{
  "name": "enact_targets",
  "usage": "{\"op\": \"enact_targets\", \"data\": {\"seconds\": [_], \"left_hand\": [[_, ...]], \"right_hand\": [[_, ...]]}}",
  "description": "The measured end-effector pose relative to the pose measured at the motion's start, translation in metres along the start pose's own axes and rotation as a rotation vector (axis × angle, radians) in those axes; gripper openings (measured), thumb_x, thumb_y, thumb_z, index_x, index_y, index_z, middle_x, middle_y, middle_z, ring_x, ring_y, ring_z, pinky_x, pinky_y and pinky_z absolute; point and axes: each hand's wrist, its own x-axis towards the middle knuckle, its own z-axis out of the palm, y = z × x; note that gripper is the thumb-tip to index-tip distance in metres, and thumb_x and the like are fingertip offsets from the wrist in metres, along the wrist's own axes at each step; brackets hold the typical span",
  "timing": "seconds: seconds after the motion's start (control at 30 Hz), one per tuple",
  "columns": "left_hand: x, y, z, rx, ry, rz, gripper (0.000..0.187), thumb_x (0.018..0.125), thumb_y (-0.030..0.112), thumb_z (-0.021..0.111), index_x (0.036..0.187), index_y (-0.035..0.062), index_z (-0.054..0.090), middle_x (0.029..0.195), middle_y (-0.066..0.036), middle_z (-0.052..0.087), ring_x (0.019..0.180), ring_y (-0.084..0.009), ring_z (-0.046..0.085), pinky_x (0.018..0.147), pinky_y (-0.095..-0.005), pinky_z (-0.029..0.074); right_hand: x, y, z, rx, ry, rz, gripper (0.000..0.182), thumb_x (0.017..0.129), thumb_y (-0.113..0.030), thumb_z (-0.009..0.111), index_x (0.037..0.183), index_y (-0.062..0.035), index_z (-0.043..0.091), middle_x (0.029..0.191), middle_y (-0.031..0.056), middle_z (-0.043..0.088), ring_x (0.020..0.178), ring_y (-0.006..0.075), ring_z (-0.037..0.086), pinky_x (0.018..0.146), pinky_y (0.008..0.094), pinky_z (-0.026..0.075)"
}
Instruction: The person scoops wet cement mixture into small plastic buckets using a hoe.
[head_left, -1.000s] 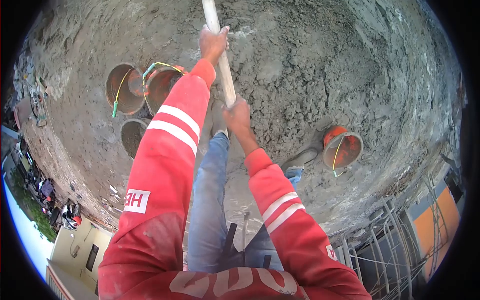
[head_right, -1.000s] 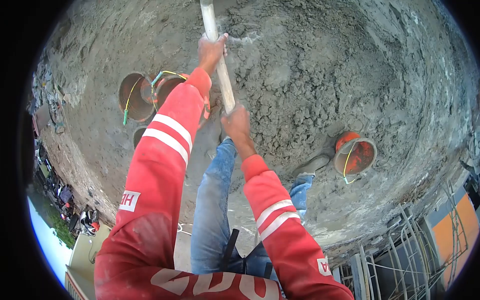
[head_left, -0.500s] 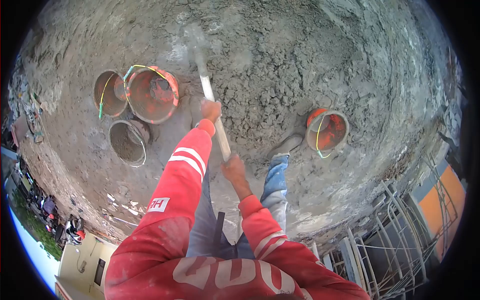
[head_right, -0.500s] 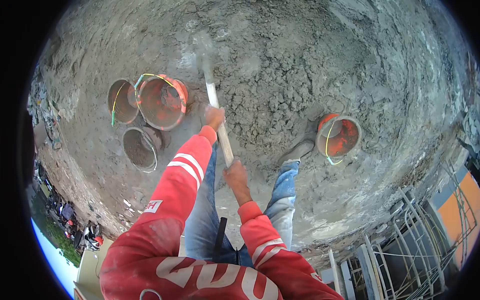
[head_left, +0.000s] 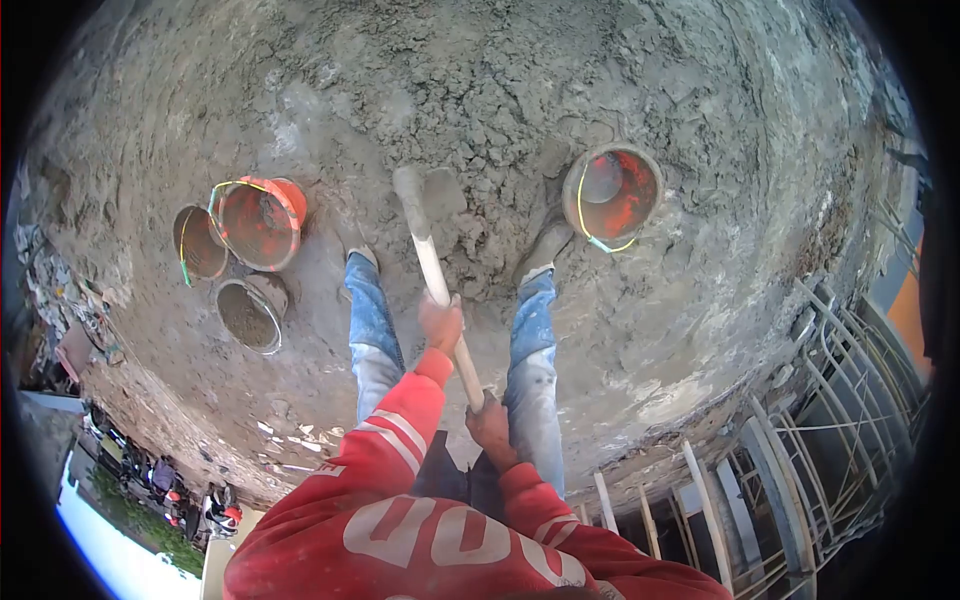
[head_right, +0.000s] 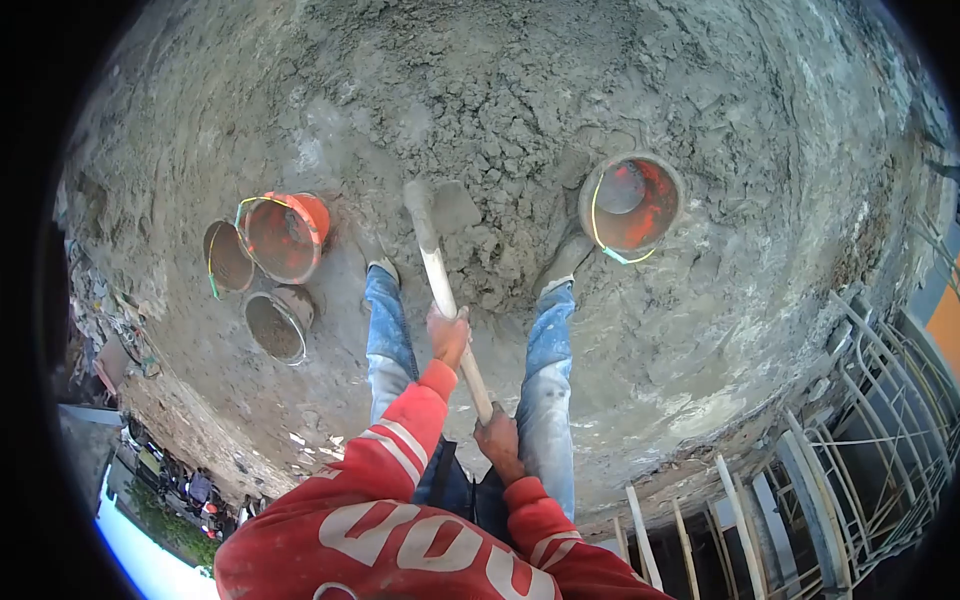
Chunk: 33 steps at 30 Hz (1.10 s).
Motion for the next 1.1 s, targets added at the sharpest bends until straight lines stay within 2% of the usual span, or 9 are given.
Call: {"op": "enact_targets", "data": {"seconds": [0.17, 0.27, 0.4, 0.5, 0.6, 0.77, 0.83, 0.93, 1.1], "left_hand": [[0.031, 0.184, 0.005, -0.085, -0.001, 0.462, 0.036, 0.081, 0.013, 0.07, 0.105, -0.0054, 0.049, 0.068, -0.013, 0.056, 0.045, -0.0206, 0.055, 0.042, -0.035, 0.044], [0.088, 0.251, 0.043, 0.016, 0.013, 0.625, 0.034, 0.081, 0.017, 0.069, 0.099, -0.0054, 0.051, 0.08, -0.021, 0.061, 0.064, -0.0329, 0.063, 0.062, -0.0418, 0.05], [0.151, 0.141, 0.093, 0.536, -0.027, 0.506, 0.046, 0.077, 0.023, 0.069, 0.109, -0.0062, 0.052, 0.104, -0.028, 0.061, 0.099, -0.0437, 0.059, 0.089, -0.048, 0.047], [0.153, -0.006, 0.103, 0.681, -0.194, 0.159, 0.045, 0.075, 0.023, 0.065, 0.108, -0.0047, 0.052, 0.108, -0.025, 0.061, 0.103, -0.043, 0.059, 0.09, -0.0468, 0.048], [0.106, -0.023, 0.085, 0.703, -0.228, -0.034, 0.043, 0.074, 0.021, 0.069, 0.107, -0.003, 0.055, 0.106, -0.022, 0.064, 0.101, -0.0383, 0.062, 0.085, -0.0438, 0.052], [0.063, -0.062, 0.036, 0.25, -0.391, -0.354, 0.026, 0.077, 0.017, 0.07, 0.093, -0.0011, 0.059, 0.081, -0.013, 0.066, 0.071, -0.0262, 0.067, 0.064, -0.0387, 0.056], [0.015, -0.042, 0.017, -0.391, -0.363, -0.584, 0.016, 0.077, 0.014, 0.07, 0.081, 0.0038, 0.057, 0.065, -0.006, 0.056, 0.053, -0.0192, 0.057, 0.052, -0.0358, 0.051], [0.026, -0.043, 0.013, -0.691, -0.181, -0.647, 0.015, 0.079, 0.009, 0.067, 0.079, 0.0078, 0.052, 0.058, -0.001, 0.043, 0.047, -0.0181, 0.045, 0.049, -0.0346, 0.045], [-0.039, -0.061, 0.034, -0.928, -0.105, -0.571, 0.014, 0.08, 0.011, 0.067, 0.078, 0.0085, 0.054, 0.063, -0.001, 0.044, 0.059, -0.016, 0.046, 0.065, -0.0348, 0.045]], "right_hand": [[0.091, -0.092, -0.048, 0.186, 0.24, -0.369, 0.049, 0.073, -0.012, 0.069, 0.116, 0.0023, 0.05, 0.086, 0.0278, 0.064, 0.083, 0.0459, 0.062, 0.073, 0.0493, 0.05], [0.158, -0.147, -0.083, 0.304, 0.341, -0.54, 0.044, 0.072, -0.015, 0.069, 0.108, 0.0052, 0.054, 0.087, 0.0281, 0.063, 0.081, 0.0454, 0.062, 0.07, 0.0486, 0.05], [0.166, -0.114, -0.011, 0.412, 0.307, -0.293, 0.026, 0.075, -0.017, 0.068, 0.083, 0.0057, 0.059, 0.075, 0.0258, 0.062, 0.075, 0.0428, 0.063, 0.063, 0.0465, 0.049], [0.108, -0.07, 0.0, 0.571, -0.032, 0.066, 0.027, 0.077, -0.017, 0.067, 0.065, 0.0048, 0.057, 0.054, 0.0171, 0.058, 0.047, 0.0282, 0.06, 0.046, 0.0396, 0.046], [0.072, -0.044, -0.002, 0.85, -0.175, 0.163, 0.024, 0.078, -0.017, 0.065, 0.065, 0.0014, 0.056, 0.051, 0.0088, 0.052, 0.039, 0.0167, 0.049, 0.036, 0.0335, 0.037], [-0.001, -0.01, -0.066, 0.386, -0.301, 0.117, 0.033, 0.076, -0.025, 0.07, 0.078, 0.0064, 0.058, 0.061, 0.0176, 0.061, 0.054, 0.0289, 0.062, 0.051, 0.0393, 0.048], [-0.029, 0.015, -0.113, 0.097, -0.317, -0.015, 0.033, 0.077, -0.023, 0.07, 0.085, 0.0059, 0.058, 0.068, 0.0205, 0.062, 0.064, 0.0332, 0.064, 0.059, 0.0415, 0.05], [-0.028, 0.074, -0.175, -0.181, -0.304, -0.226, 0.035, 0.075, -0.022, 0.07, 0.097, 0.0028, 0.058, 0.082, 0.024, 0.063, 0.085, 0.0428, 0.061, 0.077, 0.0458, 0.049], [0.052, 0.141, -0.226, -0.596, -0.236, -0.305, 0.034, 0.073, -0.021, 0.071, 0.101, -0.0082, 0.057, 0.086, 0.0187, 0.065, 0.086, 0.0374, 0.063, 0.076, 0.0474, 0.05]]}}
